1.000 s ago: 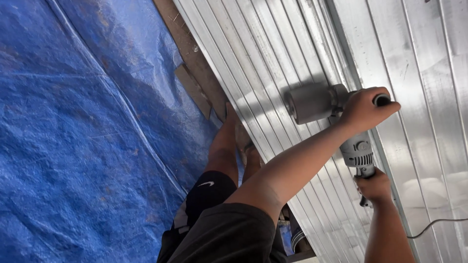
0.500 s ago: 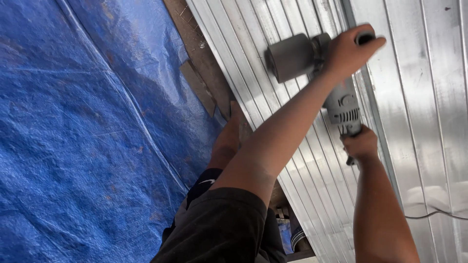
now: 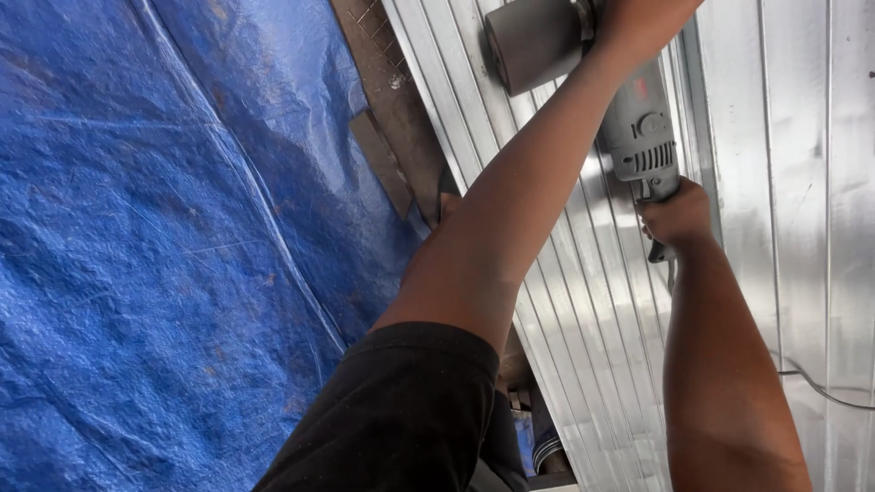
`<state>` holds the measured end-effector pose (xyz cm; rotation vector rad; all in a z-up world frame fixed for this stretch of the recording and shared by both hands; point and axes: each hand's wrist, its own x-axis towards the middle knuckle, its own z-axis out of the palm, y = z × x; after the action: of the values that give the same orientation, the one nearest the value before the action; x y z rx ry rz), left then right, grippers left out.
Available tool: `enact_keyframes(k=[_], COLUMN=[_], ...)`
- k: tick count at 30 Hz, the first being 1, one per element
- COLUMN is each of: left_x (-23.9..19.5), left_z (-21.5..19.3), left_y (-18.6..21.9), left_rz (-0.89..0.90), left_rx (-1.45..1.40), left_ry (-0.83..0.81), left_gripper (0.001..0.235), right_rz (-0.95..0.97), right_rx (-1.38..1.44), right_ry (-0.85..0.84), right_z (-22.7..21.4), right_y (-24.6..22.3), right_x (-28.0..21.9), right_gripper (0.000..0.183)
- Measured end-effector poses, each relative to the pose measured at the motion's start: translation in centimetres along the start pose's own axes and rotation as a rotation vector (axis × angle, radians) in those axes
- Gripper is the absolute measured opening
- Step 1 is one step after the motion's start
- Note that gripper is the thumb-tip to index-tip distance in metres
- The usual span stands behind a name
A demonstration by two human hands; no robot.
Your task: Polishing long aluminum profiles using a handheld power polisher on a fabrication floor.
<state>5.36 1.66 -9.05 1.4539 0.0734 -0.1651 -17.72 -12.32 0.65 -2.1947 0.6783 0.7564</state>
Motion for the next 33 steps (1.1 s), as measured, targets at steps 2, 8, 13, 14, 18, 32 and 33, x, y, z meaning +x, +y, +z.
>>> enact_keyframes(k=[2, 8, 13, 14, 18, 32, 33], left_x=[1.8, -8.5, -17.0, -18.5, -25.6, -33.5, -33.0], left_z=[2.9, 6.4, 7.7, 8.5, 11.2, 13.4, 12.8], left_y=[-4.5, 2.9, 5.7, 5.1, 4.4, 5.2, 5.2], left_rz=[-0.016, -0.276, -0.364, -0.401, -0.31, -0.296, -0.295], left_rx=[-0.004, 0.068, 0.064, 0.036, 0.005, -0.018, -0.014], left_ry=[-0.041, 0.067, -0.082, -0.162, -0.279, -0.375, -0.371], left_gripper=[0.053, 0.038, 0.047, 0.049, 0.026, 0.023, 0.023], right_rz=[0.068, 0.138, 0.168, 0.221, 0.331, 0.433, 0.429], right_rx=[-0.045, -0.036, -0.106, -0.071, 0.094, 0.035, 0.036], right_ry=[-0.03, -0.032, 0.067, 0.072, 0.102, 0.054, 0.051], right_z=[-0.9, -0.9, 2.3, 3.0, 4.6, 4.4, 4.9], right_y=[-1.2, 5.0, 14.1, 16.0, 21.7, 27.5, 27.1], right_x=[-0.8, -4.4, -9.5, -10.6, -15.7, -22.8, -22.3], right_gripper=[0.028, 0.046, 0.055, 0.053, 0.032, 0.025, 0.025])
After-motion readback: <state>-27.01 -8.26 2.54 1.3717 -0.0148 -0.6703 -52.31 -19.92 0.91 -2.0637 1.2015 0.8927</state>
